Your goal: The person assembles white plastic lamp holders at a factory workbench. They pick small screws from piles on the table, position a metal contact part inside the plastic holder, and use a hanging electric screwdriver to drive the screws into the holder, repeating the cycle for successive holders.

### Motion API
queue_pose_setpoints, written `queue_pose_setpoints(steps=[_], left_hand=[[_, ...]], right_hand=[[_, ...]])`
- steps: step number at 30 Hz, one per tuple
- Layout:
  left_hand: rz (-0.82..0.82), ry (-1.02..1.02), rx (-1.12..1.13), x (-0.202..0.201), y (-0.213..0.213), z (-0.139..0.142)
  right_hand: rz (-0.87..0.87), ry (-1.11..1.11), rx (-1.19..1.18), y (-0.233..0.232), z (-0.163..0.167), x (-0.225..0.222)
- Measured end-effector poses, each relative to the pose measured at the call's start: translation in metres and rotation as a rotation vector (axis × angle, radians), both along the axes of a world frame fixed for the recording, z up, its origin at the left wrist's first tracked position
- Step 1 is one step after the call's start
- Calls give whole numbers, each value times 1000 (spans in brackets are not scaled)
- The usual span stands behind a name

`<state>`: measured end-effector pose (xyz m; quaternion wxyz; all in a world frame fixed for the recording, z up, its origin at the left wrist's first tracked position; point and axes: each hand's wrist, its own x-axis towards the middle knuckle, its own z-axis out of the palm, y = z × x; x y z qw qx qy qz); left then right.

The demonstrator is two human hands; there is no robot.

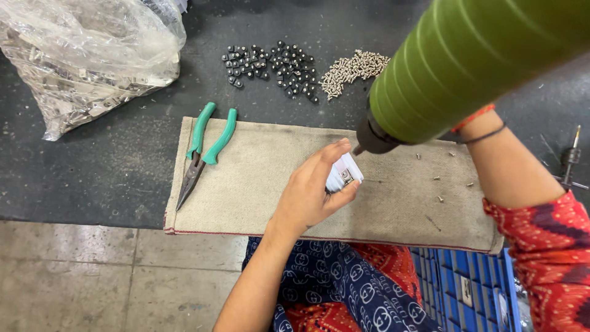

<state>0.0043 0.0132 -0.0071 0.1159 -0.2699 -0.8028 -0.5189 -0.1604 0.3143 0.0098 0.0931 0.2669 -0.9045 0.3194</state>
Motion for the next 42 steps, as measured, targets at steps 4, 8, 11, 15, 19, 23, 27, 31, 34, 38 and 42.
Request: queue_pose_setpoints(steps=[4,8,11,15,19,23,27,31,34,38,42], left_hand=[[-7,-8,15,0,0,0],[-5,1,10,0,1,-1],[-8,6,5,0,0,-2],[-18,-17,9,-1,-1,-3],[-19,-24,14,0,0,-3],[-4,-10,10,1,0,-4],[0,-17,18,1,1,-6],[8,-5,21,1,2,-8],[8,-11,26,1,3,-9],[1,2,27,0,3,-10],[12,18,27,0,3,-11]], right_hand=[[20,-2,-35,-24,18,39],[106,66,-27,-64,32,115],[177,110,-54,-88,41,148],[155,156,-31,-109,50,159],[148,224,74,-114,57,165],[179,218,123,-109,57,170],[179,204,152,-105,52,175],[170,227,129,-105,47,179],[146,231,139,-106,45,180],[148,249,131,-106,45,180],[140,243,126,-106,45,179]])
